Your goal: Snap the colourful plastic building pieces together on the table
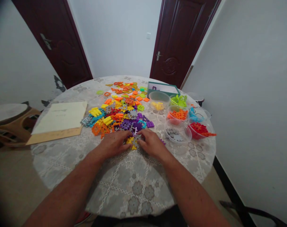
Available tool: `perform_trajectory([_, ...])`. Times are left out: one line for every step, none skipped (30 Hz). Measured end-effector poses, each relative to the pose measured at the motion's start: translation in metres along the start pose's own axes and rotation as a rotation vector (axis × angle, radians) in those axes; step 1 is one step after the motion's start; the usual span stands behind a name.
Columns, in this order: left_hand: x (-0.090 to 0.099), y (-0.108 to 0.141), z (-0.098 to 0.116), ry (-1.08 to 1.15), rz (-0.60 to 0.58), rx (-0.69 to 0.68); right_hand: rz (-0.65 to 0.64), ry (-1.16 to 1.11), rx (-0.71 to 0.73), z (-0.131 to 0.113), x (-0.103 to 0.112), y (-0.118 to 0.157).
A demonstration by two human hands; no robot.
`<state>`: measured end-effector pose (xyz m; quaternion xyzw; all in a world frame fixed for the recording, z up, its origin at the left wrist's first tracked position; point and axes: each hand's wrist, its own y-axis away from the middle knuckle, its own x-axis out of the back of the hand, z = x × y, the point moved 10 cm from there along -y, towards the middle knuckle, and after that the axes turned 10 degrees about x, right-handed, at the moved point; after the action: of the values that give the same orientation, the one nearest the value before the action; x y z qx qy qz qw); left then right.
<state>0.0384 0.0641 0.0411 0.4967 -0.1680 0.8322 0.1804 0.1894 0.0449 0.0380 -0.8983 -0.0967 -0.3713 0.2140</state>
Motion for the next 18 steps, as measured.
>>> perform_trajectory([0.000,0.000,0.000,0.002,0.003,0.002,0.008,-0.047,-0.019,0.004,0.004,0.001])
perform_trajectory([0.000,-0.001,0.000,-0.004,0.003,0.008,0.008,-0.105,-0.047,0.008,0.008,0.002])
perform_trajectory([-0.001,-0.001,0.000,-0.023,0.000,0.016,-0.007,-0.169,-0.077,0.013,0.011,0.003])
perform_trajectory([-0.001,-0.002,-0.001,-0.051,-0.005,0.025,-0.033,-0.227,-0.101,0.015,0.013,0.005])
perform_trajectory([-0.001,-0.002,-0.001,-0.083,-0.009,0.031,-0.071,-0.270,-0.115,0.015,0.015,0.008])
perform_trajectory([-0.001,-0.002,0.000,-0.112,-0.010,0.033,-0.118,-0.289,-0.114,0.013,0.015,0.012])
perform_trajectory([-0.001,-0.003,0.002,-0.131,-0.009,0.028,-0.169,-0.284,-0.102,0.009,0.016,0.016])
perform_trajectory([-0.001,-0.002,0.005,-0.137,-0.013,0.010,-0.215,-0.258,-0.079,0.003,0.016,0.020])
perform_trajectory([-0.002,-0.001,0.010,-0.129,-0.022,-0.018,-0.253,-0.221,-0.053,-0.003,0.016,0.025])
perform_trajectory([-0.004,0.000,0.016,-0.115,-0.039,-0.054,-0.277,-0.181,-0.029,-0.009,0.017,0.030])
perform_trajectory([-0.007,0.002,0.023,-0.100,-0.060,-0.094,-0.288,-0.143,-0.010,-0.014,0.018,0.036])
perform_trajectory([-0.012,0.005,0.030,-0.089,-0.081,-0.139,-0.283,-0.114,0.001,-0.018,0.021,0.041])
perform_trajectory([-0.017,0.008,0.038,-0.088,-0.098,-0.185,-0.269,-0.097,0.002,-0.019,0.023,0.046])
perform_trajectory([-0.022,0.011,0.045,-0.100,-0.108,-0.225,-0.251,-0.091,-0.005,-0.019,0.027,0.051])
perform_trajectory([-0.027,0.014,0.051,-0.125,-0.112,-0.255,-0.233,-0.094,-0.020,-0.018,0.030,0.056])
perform_trajectory([-0.032,0.016,0.056,-0.161,-0.117,-0.276,-0.220,-0.105,-0.039,-0.015,0.032,0.061])
perform_trajectory([-0.038,0.018,0.060,-0.204,-0.122,-0.288,-0.212,-0.124,-0.061,-0.011,0.033,0.067])
perform_trajectory([-0.043,0.019,0.063,-0.248,-0.132,-0.295,-0.206,-0.147,-0.082,-0.007,0.034,0.072])
